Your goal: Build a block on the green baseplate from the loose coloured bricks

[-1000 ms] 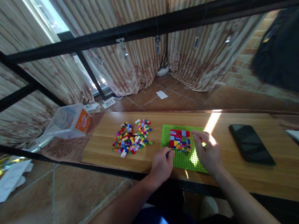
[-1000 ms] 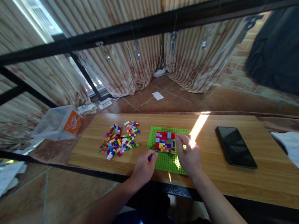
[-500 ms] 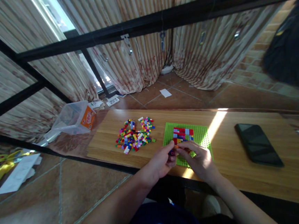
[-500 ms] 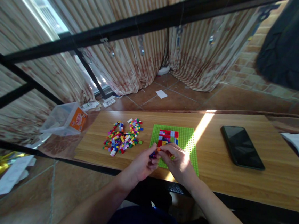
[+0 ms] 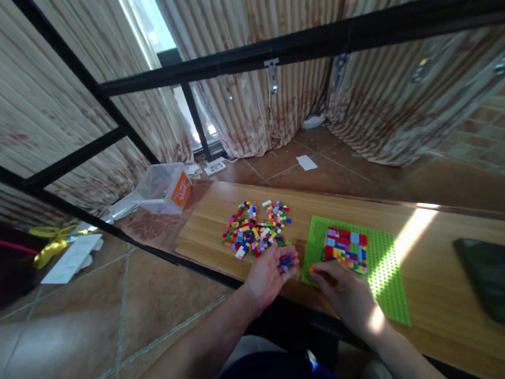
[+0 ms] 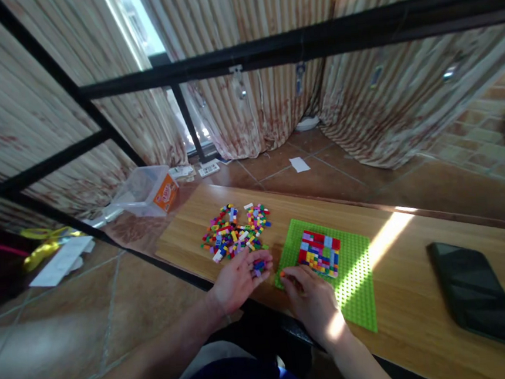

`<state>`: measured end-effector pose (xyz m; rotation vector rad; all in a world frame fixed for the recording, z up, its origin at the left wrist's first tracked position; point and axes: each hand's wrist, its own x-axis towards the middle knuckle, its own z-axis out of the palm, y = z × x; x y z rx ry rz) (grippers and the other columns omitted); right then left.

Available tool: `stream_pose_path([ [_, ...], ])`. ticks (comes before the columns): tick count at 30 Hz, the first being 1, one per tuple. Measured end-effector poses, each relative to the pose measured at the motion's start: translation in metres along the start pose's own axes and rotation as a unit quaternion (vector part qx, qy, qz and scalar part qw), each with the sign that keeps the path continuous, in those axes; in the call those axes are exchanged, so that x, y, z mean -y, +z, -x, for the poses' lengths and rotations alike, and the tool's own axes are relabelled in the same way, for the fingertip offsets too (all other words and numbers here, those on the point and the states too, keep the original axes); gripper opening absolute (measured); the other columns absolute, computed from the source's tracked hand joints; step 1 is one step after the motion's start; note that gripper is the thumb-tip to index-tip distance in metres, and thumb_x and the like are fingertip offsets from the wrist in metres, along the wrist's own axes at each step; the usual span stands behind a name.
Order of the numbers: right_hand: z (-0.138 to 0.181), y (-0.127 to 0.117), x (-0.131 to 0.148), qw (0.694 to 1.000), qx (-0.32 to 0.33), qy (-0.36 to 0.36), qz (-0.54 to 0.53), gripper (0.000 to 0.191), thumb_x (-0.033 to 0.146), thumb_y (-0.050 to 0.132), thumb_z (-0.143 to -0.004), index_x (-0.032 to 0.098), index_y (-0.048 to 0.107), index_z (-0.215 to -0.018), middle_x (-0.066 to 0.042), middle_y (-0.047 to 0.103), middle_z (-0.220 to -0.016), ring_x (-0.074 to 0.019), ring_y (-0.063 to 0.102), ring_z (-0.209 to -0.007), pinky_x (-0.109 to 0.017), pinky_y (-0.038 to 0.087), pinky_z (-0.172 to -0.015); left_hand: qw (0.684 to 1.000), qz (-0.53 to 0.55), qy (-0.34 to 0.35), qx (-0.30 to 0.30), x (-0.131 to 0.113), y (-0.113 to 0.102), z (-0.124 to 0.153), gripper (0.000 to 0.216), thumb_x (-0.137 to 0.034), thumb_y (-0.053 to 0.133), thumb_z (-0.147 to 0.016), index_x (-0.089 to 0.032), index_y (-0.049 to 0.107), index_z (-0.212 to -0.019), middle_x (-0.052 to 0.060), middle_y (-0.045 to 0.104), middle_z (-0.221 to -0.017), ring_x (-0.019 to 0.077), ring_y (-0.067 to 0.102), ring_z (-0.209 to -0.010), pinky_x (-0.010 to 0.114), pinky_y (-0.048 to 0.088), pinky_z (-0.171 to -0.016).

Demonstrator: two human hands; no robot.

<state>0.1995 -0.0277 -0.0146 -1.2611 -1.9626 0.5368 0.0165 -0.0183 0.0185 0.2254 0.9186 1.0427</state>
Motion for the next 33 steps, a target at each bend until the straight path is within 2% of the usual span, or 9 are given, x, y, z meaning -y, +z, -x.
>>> stream_pose_path([
  [4,-0.017,0.034,0.019,0.992,0.059,0.014,0.109,0.018,0.024,0.049,-0.094,0.019,0.067,-0.093,-0.007,0.069,-0.091,-0.0177,0.066,-0.075,-0.028,0.05,-0.068,0.994,-0.052,0.093,-0.036,0.001,-0.016,-0.007,0.034,-0.044,0.056,-0.088,-0.014,0.071,-0.096,0.011,0.065,-0.115,0.0199,0.059,-0.107,0.033,0.045,-0.098],
  [7,-0.028,0.053,0.027,0.982,0.069,0.036,0.169,0.022,0.019,0.045,-0.093,0.018,0.066,-0.101,-0.009,0.069,-0.098,-0.0183,0.067,-0.08,-0.028,0.05,-0.07,0.978,-0.121,0.166,-0.042,0.005,-0.025,-0.017,0.034,-0.046,0.058,-0.086,-0.018,0.071,-0.102,0.009,0.063,-0.124,0.0237,0.053,-0.121,0.037,0.039,-0.106],
  [10,-0.028,0.063,0.028,0.982,0.059,0.051,0.17,0.028,0.018,0.045,-0.092,0.017,0.061,-0.115,-0.01,0.068,-0.105,-0.0186,0.067,-0.084,-0.029,0.051,-0.073,0.951,-0.21,0.227,-0.027,0.009,-0.031,-0.022,0.036,-0.046,0.052,-0.09,-0.021,0.069,-0.11,0.007,0.062,-0.127,0.023,0.05,-0.126,0.038,0.033,-0.112],
  [14,-0.02,0.065,0.024,0.989,0.024,0.048,0.137,0.031,0.022,0.046,-0.091,0.019,0.057,-0.12,-0.01,0.068,-0.104,-0.02,0.066,-0.082,-0.032,0.052,-0.07,0.912,-0.301,0.279,-0.001,0.014,-0.032,-0.02,0.039,-0.043,0.046,-0.094,-0.02,0.065,-0.118,0.007,0.061,-0.13,0.0218,0.05,-0.125,0.038,0.032,-0.113],
  [18,-0.017,0.067,0.024,0.99,0.011,0.048,0.133,0.024,0.025,0.046,-0.092,0.019,0.059,-0.111,-0.01,0.068,-0.096,-0.0208,0.065,-0.079,-0.031,0.049,-0.064,0.877,-0.344,0.334,0.042,0.016,-0.03,-0.016,0.037,-0.039,0.046,-0.094,-0.02,0.063,-0.122,0.009,0.058,-0.134,0.0225,0.048,-0.128,0.04,0.03,-0.115],
  [22,-0.019,0.072,0.025,0.982,0.016,0.079,0.169,0.022,0.023,0.044,-0.092,0.018,0.061,-0.105,-0.01,0.069,-0.094,-0.0218,0.064,-0.075,-0.03,0.046,-0.06,0.86,-0.36,0.354,0.073,0.015,-0.028,-0.013,0.035,-0.035,0.047,-0.094,-0.021,0.063,-0.121,0.009,0.058,-0.134,0.0232,0.046,-0.131,0.042,0.029,-0.116],
  [26,-0.018,0.075,0.023,0.983,-0.012,0.076,0.165,0.027,0.026,0.048,-0.092,0.017,0.061,-0.112,-0.011,0.069,-0.1,-0.0224,0.065,-0.081,-0.031,0.047,-0.064,0.834,-0.399,0.38,0.044,0.006,-0.031,-0.007,0.032,-0.032,0.05,-0.092,-0.021,0.063,-0.119,0.011,0.06,-0.13,0.0242,0.049,-0.126,0.043,0.033,-0.113],
  [30,-0.033,0.072,0.025,0.986,-0.063,0.048,0.146,0.029,0.03,0.043,-0.096,0.018,0.064,-0.112,-0.009,0.068,-0.102,-0.0198,0.064,-0.085,-0.03,0.048,-0.071,0.779,-0.462,0.424,0.004,-0.006,-0.048,0.003,0.031,-0.027,0.052,-0.091,-0.022,0.062,-0.12,0.01,0.061,-0.127,0.0239,0.049,-0.125,0.045,0.032,-0.113],
  [33,-0.063,0.069,0.032,0.989,-0.012,-0.005,0.147,0.03,0.028,0.04,-0.097,0.021,0.067,-0.11,-0.009,0.066,-0.103,-0.0197,0.062,-0.091,-0.031,0.049,-0.078,0.737,-0.513,0.44,0.001,-0.011,-0.066,0.008,0.036,-0.025,0.056,-0.088,-0.022,0.061,-0.123,0.011,0.06,-0.129,0.026,0.048,-0.126,0.049,0.03,-0.114],
])
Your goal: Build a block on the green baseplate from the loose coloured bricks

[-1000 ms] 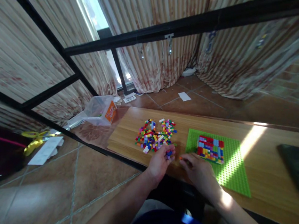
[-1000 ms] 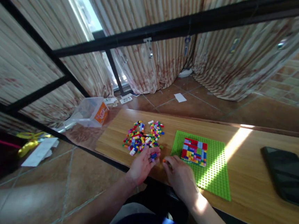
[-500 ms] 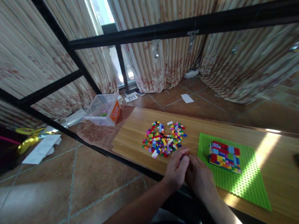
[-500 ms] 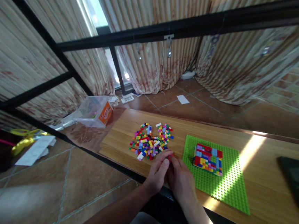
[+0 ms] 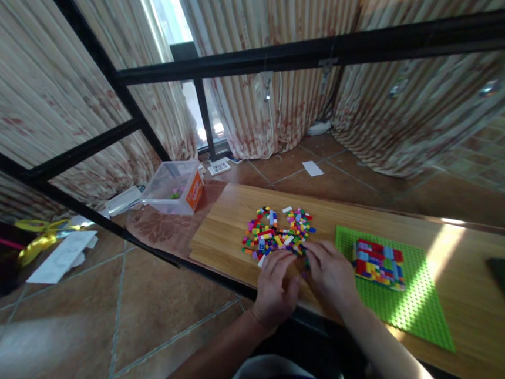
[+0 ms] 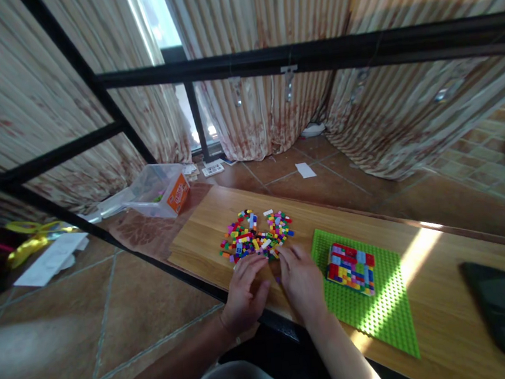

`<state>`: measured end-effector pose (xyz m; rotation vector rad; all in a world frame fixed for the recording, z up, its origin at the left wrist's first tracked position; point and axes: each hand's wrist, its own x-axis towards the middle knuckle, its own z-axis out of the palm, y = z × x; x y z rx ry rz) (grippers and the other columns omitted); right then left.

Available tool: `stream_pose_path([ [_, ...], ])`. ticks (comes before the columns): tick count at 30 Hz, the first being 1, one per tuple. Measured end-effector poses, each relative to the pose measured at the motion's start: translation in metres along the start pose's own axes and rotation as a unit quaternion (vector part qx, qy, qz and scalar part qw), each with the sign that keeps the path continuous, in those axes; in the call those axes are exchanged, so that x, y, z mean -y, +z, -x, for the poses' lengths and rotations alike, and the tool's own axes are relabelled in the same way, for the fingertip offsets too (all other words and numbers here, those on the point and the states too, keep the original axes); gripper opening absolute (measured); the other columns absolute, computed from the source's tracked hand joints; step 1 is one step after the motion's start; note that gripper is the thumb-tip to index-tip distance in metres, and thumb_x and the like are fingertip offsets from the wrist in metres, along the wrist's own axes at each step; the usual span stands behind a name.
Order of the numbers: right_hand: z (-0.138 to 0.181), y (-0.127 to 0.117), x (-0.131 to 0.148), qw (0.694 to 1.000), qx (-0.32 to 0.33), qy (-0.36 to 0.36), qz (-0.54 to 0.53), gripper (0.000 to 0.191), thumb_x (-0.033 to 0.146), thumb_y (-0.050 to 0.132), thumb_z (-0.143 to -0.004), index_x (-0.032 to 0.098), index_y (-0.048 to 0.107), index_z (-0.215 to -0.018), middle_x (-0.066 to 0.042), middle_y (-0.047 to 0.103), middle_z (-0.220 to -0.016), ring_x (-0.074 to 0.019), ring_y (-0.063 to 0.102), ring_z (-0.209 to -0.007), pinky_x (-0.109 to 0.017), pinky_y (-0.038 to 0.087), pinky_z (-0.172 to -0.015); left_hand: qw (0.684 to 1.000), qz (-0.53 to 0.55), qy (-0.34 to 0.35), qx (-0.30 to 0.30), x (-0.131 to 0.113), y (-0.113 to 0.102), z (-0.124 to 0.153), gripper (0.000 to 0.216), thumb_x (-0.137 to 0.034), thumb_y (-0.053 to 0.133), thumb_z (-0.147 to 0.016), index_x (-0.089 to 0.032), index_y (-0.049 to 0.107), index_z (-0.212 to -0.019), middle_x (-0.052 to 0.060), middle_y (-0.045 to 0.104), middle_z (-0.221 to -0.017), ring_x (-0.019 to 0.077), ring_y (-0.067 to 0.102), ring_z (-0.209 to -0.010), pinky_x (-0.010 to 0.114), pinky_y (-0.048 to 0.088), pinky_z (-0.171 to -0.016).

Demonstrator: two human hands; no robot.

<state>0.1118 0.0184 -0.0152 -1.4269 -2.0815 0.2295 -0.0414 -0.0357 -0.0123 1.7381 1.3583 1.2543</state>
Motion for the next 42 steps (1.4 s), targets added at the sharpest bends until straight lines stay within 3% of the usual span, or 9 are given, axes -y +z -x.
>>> stream_pose_path([
  [2,-0.022,-0.001,0.005,0.998,0.045,-0.033,0.013,0.028,0.027,0.043,-0.096,0.022,0.069,-0.107,-0.01,0.065,-0.108,-0.0216,0.06,-0.097,-0.033,0.048,-0.083,1.0,-0.026,0.001,0.0,0.006,-0.007,0.005,0.038,-0.024,0.056,-0.086,-0.022,0.06,-0.124,0.012,0.059,-0.131,0.0275,0.047,-0.128,0.051,0.029,-0.114],
  [5,-0.045,0.004,0.012,0.994,0.085,-0.027,0.06,0.026,0.028,0.048,-0.095,0.02,0.069,-0.107,-0.012,0.065,-0.108,-0.0251,0.058,-0.103,-0.036,0.047,-0.088,0.999,-0.045,-0.004,-0.02,0.013,-0.012,0.01,0.038,-0.023,0.057,-0.086,-0.022,0.061,-0.123,0.011,0.059,-0.132,0.0278,0.048,-0.127,0.052,0.031,-0.113],
  [12,-0.053,0.023,0.02,0.989,0.096,0.011,0.11,0.021,0.028,0.051,-0.092,0.022,0.07,-0.097,-0.011,0.066,-0.097,-0.0249,0.06,-0.093,-0.034,0.047,-0.078,0.998,-0.06,-0.015,-0.022,0.022,-0.017,0.007,0.033,-0.022,0.057,-0.085,-0.023,0.065,-0.117,0.01,0.062,-0.126,0.0272,0.052,-0.122,0.05,0.036,-0.11],
  [21,-0.052,0.028,0.023,0.994,0.094,0.045,0.016,0.013,0.02,0.058,-0.085,0.021,0.068,-0.092,-0.01,0.065,-0.103,-0.0245,0.057,-0.101,-0.035,0.044,-0.09,0.993,-0.113,0.006,-0.018,0.032,-0.015,0.003,0.033,-0.021,0.054,-0.087,-0.023,0.063,-0.119,0.01,0.063,-0.124,0.026,0.054,-0.119,0.048,0.042,-0.105],
  [28,-0.05,0.025,0.031,0.988,0.049,0.101,-0.103,0.018,0.009,0.053,-0.081,0.021,0.066,-0.086,-0.006,0.068,-0.093,-0.0203,0.061,-0.092,-0.033,0.047,-0.085,0.991,-0.125,0.031,-0.024,0.037,-0.02,0.001,0.03,-0.024,0.055,-0.087,-0.023,0.064,-0.116,0.01,0.065,-0.119,0.026,0.057,-0.115,0.048,0.045,-0.103],
  [31,-0.045,0.017,0.036,0.964,0.009,0.145,-0.222,0.021,0.013,0.053,-0.082,0.02,0.068,-0.096,-0.005,0.069,-0.095,-0.0175,0.063,-0.083,-0.03,0.049,-0.078,0.995,-0.085,-0.008,-0.049,0.03,-0.024,-0.002,0.034,-0.029,0.059,-0.086,-0.023,0.062,-0.119,0.009,0.065,-0.118,0.0256,0.059,-0.111,0.045,0.047,-0.1],
  [34,-0.03,0.009,0.047,0.909,-0.012,0.187,-0.372,0.021,0.023,0.055,-0.084,0.02,0.069,-0.1,-0.004,0.071,-0.09,-0.0163,0.065,-0.077,-0.028,0.051,-0.072,0.993,0.002,-0.096,-0.065,0.016,-0.027,-0.01,0.041,-0.037,0.063,-0.085,-0.023,0.058,-0.123,0.009,0.066,-0.114,0.0222,0.063,-0.1,0.037,0.049,-0.092],
  [38,-0.008,0.002,0.06,0.84,-0.044,0.216,-0.496,0.017,0.03,0.061,-0.082,0.02,0.071,-0.091,-0.002,0.072,-0.082,-0.0166,0.066,-0.076,-0.027,0.052,-0.07,0.981,0.12,-0.151,0.0,0.001,-0.026,-0.021,0.03,-0.043,0.062,-0.085,-0.02,0.061,-0.105,0.005,0.067,-0.096,0.0182,0.063,-0.088,0.029,0.052,-0.079],
  [42,0.005,-0.001,0.061,0.83,-0.053,0.223,-0.508,0.015,0.031,0.062,-0.081,0.02,0.072,-0.08,-0.001,0.071,-0.074,-0.0161,0.065,-0.072,-0.026,0.051,-0.067,0.975,0.133,-0.172,0.035,-0.006,-0.024,-0.024,0.025,-0.044,0.063,-0.084,-0.019,0.062,-0.087,0.001,0.063,-0.079,0.0154,0.058,-0.074,0.025,0.048,-0.066],
])
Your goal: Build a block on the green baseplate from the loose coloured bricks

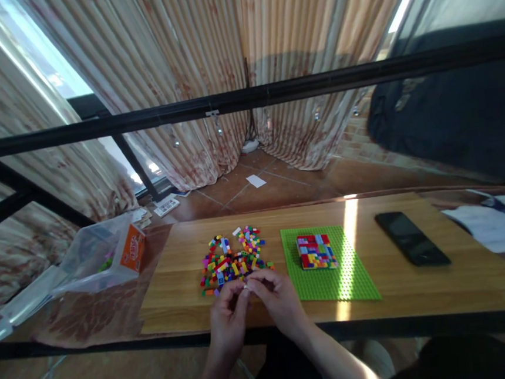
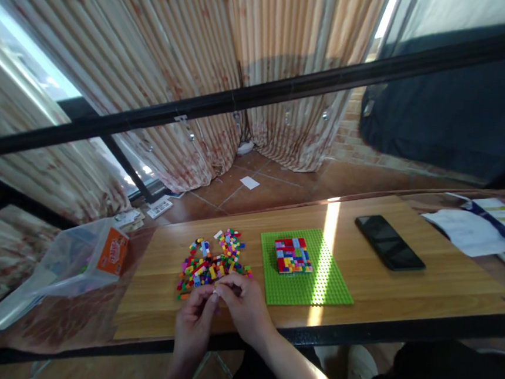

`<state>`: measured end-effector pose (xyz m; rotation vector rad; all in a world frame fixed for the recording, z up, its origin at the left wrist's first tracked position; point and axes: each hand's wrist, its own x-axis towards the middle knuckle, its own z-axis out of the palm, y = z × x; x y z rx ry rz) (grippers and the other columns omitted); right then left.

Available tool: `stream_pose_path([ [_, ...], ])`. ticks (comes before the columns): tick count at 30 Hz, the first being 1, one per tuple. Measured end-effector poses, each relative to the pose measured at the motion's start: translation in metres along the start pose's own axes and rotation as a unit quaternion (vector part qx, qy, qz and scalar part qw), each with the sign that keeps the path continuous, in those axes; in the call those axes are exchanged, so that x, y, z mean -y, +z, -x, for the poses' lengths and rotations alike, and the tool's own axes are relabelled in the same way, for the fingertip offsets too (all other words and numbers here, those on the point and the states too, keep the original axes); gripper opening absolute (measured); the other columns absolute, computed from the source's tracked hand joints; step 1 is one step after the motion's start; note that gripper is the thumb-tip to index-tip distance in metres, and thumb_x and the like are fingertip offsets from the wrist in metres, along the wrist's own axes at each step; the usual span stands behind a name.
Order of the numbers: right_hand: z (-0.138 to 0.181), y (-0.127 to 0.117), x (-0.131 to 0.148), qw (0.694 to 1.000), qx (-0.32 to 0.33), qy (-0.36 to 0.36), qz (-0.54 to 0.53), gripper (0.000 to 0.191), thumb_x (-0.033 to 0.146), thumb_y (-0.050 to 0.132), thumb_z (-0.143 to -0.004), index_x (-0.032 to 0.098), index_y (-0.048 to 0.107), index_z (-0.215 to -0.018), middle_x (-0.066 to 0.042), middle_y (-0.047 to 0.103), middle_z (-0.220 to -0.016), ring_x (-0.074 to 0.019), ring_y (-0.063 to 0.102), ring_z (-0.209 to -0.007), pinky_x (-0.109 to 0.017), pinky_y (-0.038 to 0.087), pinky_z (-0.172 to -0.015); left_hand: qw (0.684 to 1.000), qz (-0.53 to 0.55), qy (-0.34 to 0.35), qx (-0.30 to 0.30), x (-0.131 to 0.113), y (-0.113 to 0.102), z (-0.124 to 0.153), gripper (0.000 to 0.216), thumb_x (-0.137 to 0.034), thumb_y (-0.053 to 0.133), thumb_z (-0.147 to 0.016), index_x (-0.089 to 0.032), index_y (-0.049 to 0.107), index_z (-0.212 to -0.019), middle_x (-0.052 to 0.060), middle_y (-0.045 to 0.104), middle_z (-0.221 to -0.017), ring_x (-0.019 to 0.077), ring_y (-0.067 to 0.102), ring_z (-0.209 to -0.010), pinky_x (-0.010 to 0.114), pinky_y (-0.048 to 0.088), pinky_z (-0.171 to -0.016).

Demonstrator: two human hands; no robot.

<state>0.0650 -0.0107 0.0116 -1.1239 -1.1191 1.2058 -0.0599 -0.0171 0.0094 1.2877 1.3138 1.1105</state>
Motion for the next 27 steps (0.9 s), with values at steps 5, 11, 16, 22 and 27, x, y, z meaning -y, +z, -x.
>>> stream_pose_path([
  [5,-0.001,-0.002,-0.007,0.999,-0.022,0.024,0.012,0.019,0.034,0.064,-0.079,0.019,0.073,-0.073,-0.002,0.072,-0.07,-0.0174,0.064,-0.07,-0.029,0.049,-0.067,0.998,-0.048,0.044,0.014,0.002,-0.001,0.003,0.018,-0.037,0.061,-0.085,-0.019,0.062,-0.083,0.001,0.064,-0.081,0.0164,0.06,-0.079,0.026,0.047,-0.075],
  [11,-0.004,-0.001,-0.013,0.996,-0.064,0.057,-0.005,0.023,0.042,0.069,-0.072,0.02,0.075,-0.07,-0.002,0.072,-0.068,-0.0175,0.064,-0.066,-0.029,0.05,-0.065,0.989,-0.113,0.084,0.041,0.013,-0.006,0.006,0.018,-0.035,0.054,-0.09,-0.018,0.06,-0.087,0.002,0.064,-0.081,0.0156,0.06,-0.078,0.025,0.047,-0.075],
  [16,-0.006,-0.032,-0.005,0.989,-0.139,0.003,0.058,0.021,0.041,0.071,-0.073,0.022,0.078,-0.079,-0.005,0.075,-0.08,-0.0201,0.067,-0.076,-0.032,0.053,-0.07,0.98,-0.17,0.097,0.038,0.021,-0.009,0.011,0.018,-0.034,0.05,-0.093,-0.019,0.059,-0.091,0.001,0.062,-0.08,0.0139,0.06,-0.076,0.025,0.046,-0.072],
  [22,-0.015,-0.109,0.006,0.964,-0.252,0.003,0.084,0.029,0.044,0.072,-0.07,0.019,0.076,-0.086,-0.005,0.076,-0.079,-0.0194,0.068,-0.067,-0.035,0.057,-0.066,0.959,-0.23,0.153,0.061,0.037,-0.001,0.01,0.016,-0.031,0.05,-0.094,-0.019,0.06,-0.092,0.004,0.066,-0.087,0.0152,0.062,-0.079,0.026,0.049,-0.073],
  [27,-0.026,-0.152,0.013,0.933,-0.267,-0.032,0.241,0.026,0.041,0.07,-0.073,0.019,0.075,-0.086,-0.005,0.075,-0.08,-0.0203,0.069,-0.072,-0.035,0.057,-0.07,0.937,-0.262,0.226,0.042,0.048,0.005,0.006,0.011,-0.026,0.05,-0.094,-0.019,0.059,-0.093,0.004,0.067,-0.087,0.015,0.064,-0.08,0.026,0.05,-0.075],
])
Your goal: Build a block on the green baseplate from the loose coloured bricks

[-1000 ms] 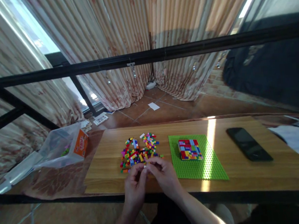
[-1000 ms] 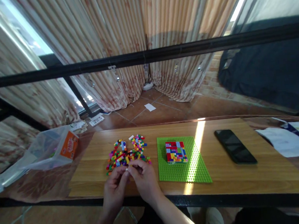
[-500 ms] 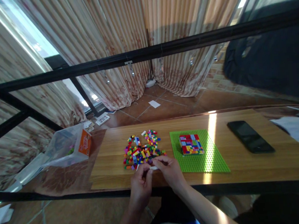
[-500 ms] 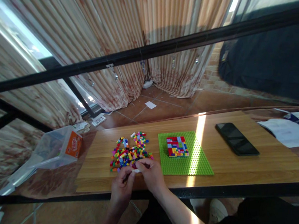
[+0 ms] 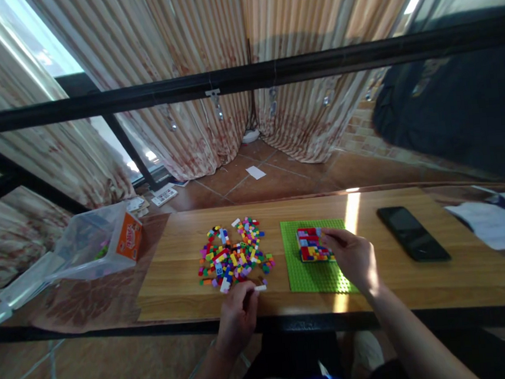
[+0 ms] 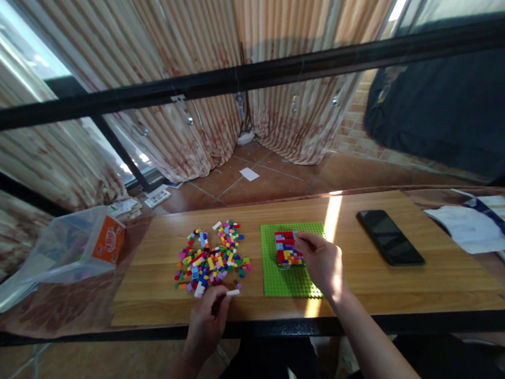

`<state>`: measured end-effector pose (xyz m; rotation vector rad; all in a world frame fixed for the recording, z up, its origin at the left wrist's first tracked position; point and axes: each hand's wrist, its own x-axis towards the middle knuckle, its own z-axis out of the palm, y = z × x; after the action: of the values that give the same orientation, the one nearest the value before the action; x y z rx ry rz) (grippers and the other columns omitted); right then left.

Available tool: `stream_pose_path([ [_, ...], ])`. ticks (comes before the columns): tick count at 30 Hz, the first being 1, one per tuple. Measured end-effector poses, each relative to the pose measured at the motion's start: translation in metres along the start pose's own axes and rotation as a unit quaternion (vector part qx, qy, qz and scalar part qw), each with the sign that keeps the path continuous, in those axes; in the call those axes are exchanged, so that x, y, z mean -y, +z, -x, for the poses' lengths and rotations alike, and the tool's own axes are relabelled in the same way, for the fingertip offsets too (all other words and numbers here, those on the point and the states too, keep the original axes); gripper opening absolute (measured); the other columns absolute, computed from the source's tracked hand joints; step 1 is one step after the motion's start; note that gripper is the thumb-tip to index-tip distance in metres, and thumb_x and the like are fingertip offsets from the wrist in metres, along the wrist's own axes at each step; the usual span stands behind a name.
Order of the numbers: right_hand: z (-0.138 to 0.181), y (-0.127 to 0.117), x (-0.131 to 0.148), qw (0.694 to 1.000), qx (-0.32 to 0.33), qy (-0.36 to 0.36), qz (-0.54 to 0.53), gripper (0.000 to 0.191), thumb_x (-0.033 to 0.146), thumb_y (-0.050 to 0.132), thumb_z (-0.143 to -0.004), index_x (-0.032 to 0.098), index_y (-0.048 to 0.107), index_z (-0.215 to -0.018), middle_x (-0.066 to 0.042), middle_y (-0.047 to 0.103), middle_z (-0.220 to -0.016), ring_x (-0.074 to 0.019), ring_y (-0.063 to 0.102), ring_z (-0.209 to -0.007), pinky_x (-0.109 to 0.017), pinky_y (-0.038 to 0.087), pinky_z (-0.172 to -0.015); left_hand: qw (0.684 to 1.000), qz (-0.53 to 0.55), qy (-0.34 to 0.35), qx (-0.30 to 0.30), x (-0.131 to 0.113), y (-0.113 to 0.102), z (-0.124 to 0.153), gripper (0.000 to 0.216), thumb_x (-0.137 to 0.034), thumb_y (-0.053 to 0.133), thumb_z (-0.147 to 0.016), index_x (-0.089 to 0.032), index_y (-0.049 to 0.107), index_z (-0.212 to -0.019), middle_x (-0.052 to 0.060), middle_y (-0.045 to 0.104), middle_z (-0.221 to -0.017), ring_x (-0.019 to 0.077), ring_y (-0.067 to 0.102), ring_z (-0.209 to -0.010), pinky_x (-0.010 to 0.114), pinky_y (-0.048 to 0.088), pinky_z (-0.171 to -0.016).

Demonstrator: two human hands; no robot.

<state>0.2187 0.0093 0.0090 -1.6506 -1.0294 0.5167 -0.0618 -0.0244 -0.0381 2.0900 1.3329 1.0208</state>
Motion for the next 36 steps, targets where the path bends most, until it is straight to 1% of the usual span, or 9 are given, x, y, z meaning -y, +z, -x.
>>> stream_pose_path([
  [3,-0.011,-0.002,-0.002,0.993,0.035,-0.081,0.075,0.022,0.037,0.062,-0.08,0.019,0.075,-0.086,-0.005,0.073,-0.084,-0.0192,0.067,-0.075,-0.033,0.055,-0.071,0.999,-0.016,0.022,-0.017,0.003,0.002,0.0,0.009,-0.024,0.051,-0.093,-0.019,0.059,-0.094,0.003,0.066,-0.086,0.0138,0.064,-0.079,0.024,0.05,-0.073],
  [6,-0.02,0.001,-0.004,0.975,0.066,-0.158,0.139,0.024,0.035,0.056,-0.085,0.019,0.074,-0.086,-0.006,0.07,-0.089,-0.0189,0.066,-0.078,-0.032,0.053,-0.072,0.999,-0.024,0.037,-0.025,0.004,0.004,0.0,0.008,-0.022,0.051,-0.093,-0.02,0.059,-0.094,0.002,0.066,-0.086,0.0133,0.064,-0.079,0.023,0.05,-0.073],
  [9,-0.027,0.004,-0.008,0.959,0.086,-0.192,0.192,0.028,0.035,0.052,-0.089,0.02,0.075,-0.086,-0.007,0.069,-0.09,-0.0191,0.065,-0.078,-0.032,0.051,-0.07,0.998,-0.027,0.044,-0.03,0.004,0.005,0.0,0.008,-0.021,0.051,-0.094,-0.02,0.058,-0.094,0.002,0.066,-0.084,0.0129,0.064,-0.077,0.022,0.05,-0.071],
  [13,-0.034,0.006,-0.014,0.943,0.092,-0.199,0.252,0.031,0.037,0.05,-0.09,0.022,0.076,-0.086,-0.007,0.068,-0.092,-0.0201,0.064,-0.079,-0.033,0.049,-0.068,0.998,-0.03,0.046,-0.036,0.002,0.005,-0.001,0.008,-0.021,0.05,-0.094,-0.02,0.058,-0.094,0.002,0.067,-0.085,0.0129,0.065,-0.077,0.021,0.051,-0.07],
  [17,-0.038,0.007,-0.02,0.949,0.091,-0.169,0.249,0.029,0.039,0.053,-0.087,0.024,0.077,-0.085,-0.006,0.068,-0.092,-0.0212,0.064,-0.082,-0.034,0.05,-0.072,0.998,-0.029,0.042,-0.041,0.001,0.005,-0.001,0.008,-0.02,0.051,-0.093,-0.02,0.058,-0.094,0.002,0.067,-0.084,0.0123,0.065,-0.076,0.021,0.051,-0.07],
  [22,-0.046,0.009,-0.022,0.955,0.123,-0.126,0.238,0.025,0.038,0.057,-0.082,0.025,0.078,-0.085,-0.006,0.07,-0.092,-0.0212,0.065,-0.081,-0.035,0.05,-0.075,0.998,-0.039,0.038,-0.035,0.001,0.005,-0.001,0.008,-0.022,0.05,-0.094,-0.02,0.058,-0.093,0.002,0.066,-0.082,0.013,0.065,-0.074,0.022,0.051,-0.068],
  [25,-0.053,0.008,-0.019,0.956,0.146,-0.101,0.233,0.022,0.035,0.061,-0.078,0.024,0.079,-0.083,-0.006,0.072,-0.089,-0.02,0.066,-0.078,-0.032,0.05,-0.07,0.998,-0.038,0.037,-0.035,0.0,0.005,-0.002,0.009,-0.022,0.049,-0.094,-0.02,0.058,-0.094,0.002,0.067,-0.083,0.0135,0.065,-0.076,0.022,0.051,-0.07],
  [29,-0.063,0.005,-0.018,0.963,0.161,-0.036,0.213,0.022,0.038,0.07,-0.068,0.023,0.078,-0.083,-0.004,0.074,-0.079,-0.0178,0.066,-0.067,-0.028,0.049,-0.059,0.999,-0.032,0.028,-0.027,-0.001,0.005,-0.001,0.01,-0.023,0.048,-0.095,-0.02,0.058,-0.094,0.003,0.066,-0.084,0.0137,0.065,-0.077,0.023,0.052,-0.071],
  [36,-0.062,-0.001,-0.024,0.978,0.195,0.059,0.047,0.043,0.046,0.078,-0.061,0.016,0.076,-0.091,-0.006,0.073,-0.072,-0.0171,0.065,-0.058,-0.028,0.05,-0.051,0.998,-0.043,0.03,-0.027,0.0,0.006,0.0,0.011,-0.023,0.047,-0.095,-0.02,0.057,-0.095,0.003,0.067,-0.085,0.0143,0.065,-0.078,0.024,0.052,-0.072],
])
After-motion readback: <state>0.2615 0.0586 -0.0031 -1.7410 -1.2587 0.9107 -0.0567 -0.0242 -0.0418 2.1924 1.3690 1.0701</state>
